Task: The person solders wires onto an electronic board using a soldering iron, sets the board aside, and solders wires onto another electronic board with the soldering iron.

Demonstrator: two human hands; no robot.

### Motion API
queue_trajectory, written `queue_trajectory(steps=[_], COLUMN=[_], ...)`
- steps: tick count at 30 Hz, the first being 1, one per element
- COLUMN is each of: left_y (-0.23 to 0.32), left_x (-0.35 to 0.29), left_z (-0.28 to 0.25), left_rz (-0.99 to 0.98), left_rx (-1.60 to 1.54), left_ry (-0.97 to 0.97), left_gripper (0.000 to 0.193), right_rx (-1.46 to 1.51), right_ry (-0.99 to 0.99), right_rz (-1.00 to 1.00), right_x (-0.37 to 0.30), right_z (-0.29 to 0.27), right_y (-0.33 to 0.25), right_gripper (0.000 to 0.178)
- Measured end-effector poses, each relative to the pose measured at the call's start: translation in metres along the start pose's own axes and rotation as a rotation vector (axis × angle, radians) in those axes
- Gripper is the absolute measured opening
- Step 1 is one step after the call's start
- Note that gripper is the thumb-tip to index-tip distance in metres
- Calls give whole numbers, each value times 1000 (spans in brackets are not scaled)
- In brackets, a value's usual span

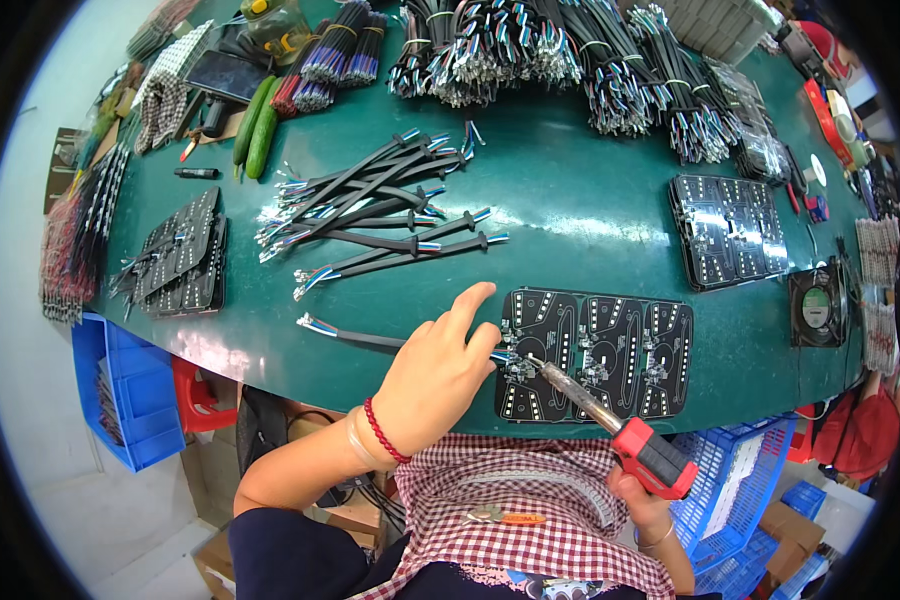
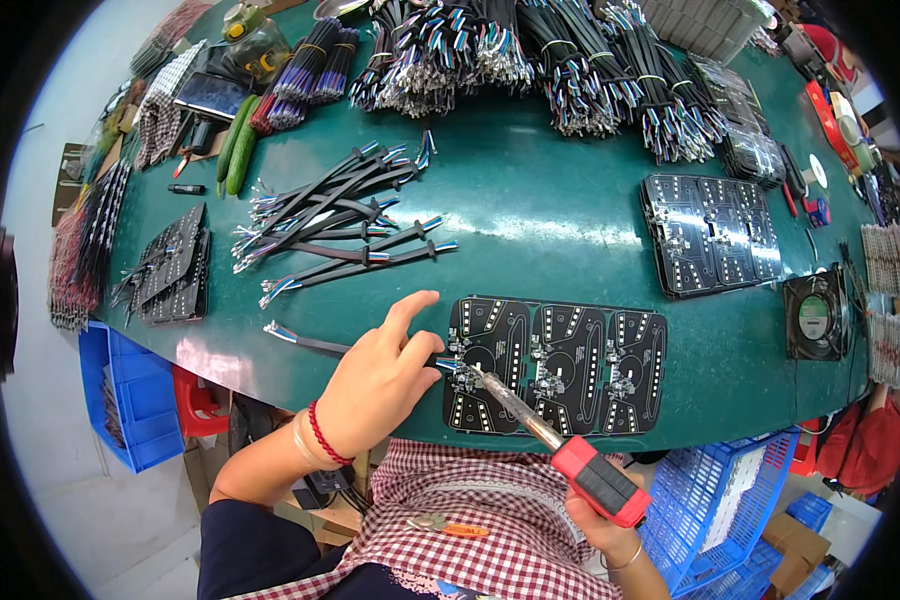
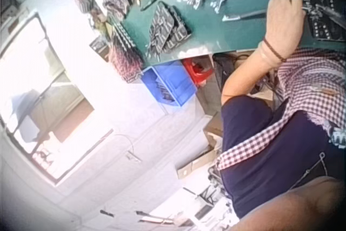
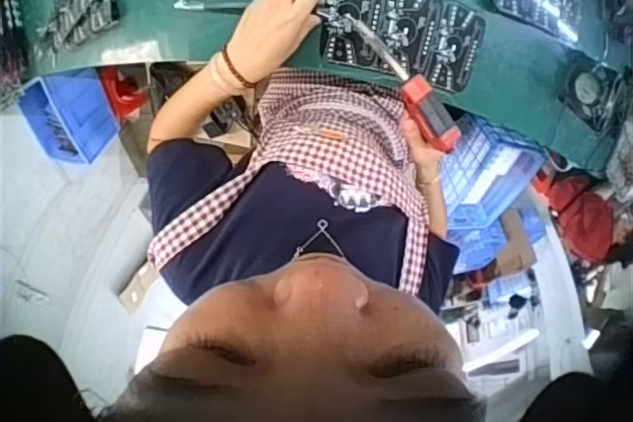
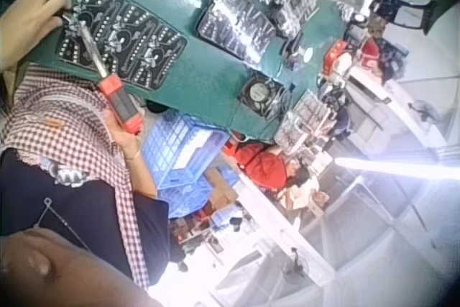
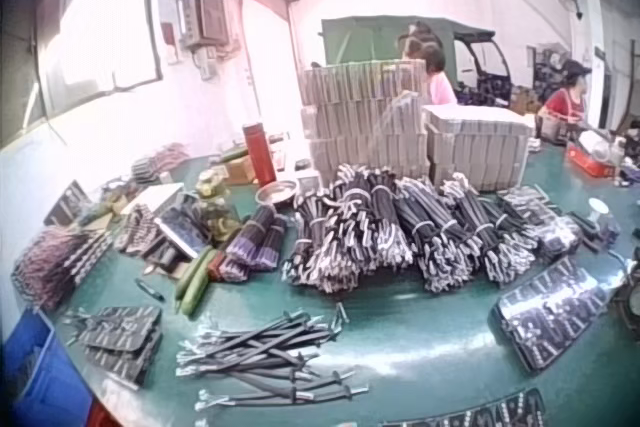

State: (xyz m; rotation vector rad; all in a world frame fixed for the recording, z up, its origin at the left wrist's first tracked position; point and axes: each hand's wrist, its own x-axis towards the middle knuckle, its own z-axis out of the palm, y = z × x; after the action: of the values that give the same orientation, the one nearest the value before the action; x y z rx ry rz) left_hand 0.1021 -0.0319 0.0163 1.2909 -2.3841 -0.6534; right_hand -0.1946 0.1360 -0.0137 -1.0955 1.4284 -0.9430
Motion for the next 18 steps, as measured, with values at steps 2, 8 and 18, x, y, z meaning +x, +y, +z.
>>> queue_trajectory(steps=[2, 8, 18], left_y=[0, 6, 4], left_x=[-3, -4, -8], left_z=[7, 15, 24], left_rz=[17, -22, 17], left_rx=[60, 42, 20], left_ry=[46, 81, 171], left_gripper=[32, 38, 28], right_rx=[-18, -75, -228], right_ry=[-63, 83, -67], right_rz=[25, 129, -93], right_x=[5, 0, 17], right_z=[0, -2, 0], right_y=[-3, 19, -3], right_gripper=[21, 23, 24])
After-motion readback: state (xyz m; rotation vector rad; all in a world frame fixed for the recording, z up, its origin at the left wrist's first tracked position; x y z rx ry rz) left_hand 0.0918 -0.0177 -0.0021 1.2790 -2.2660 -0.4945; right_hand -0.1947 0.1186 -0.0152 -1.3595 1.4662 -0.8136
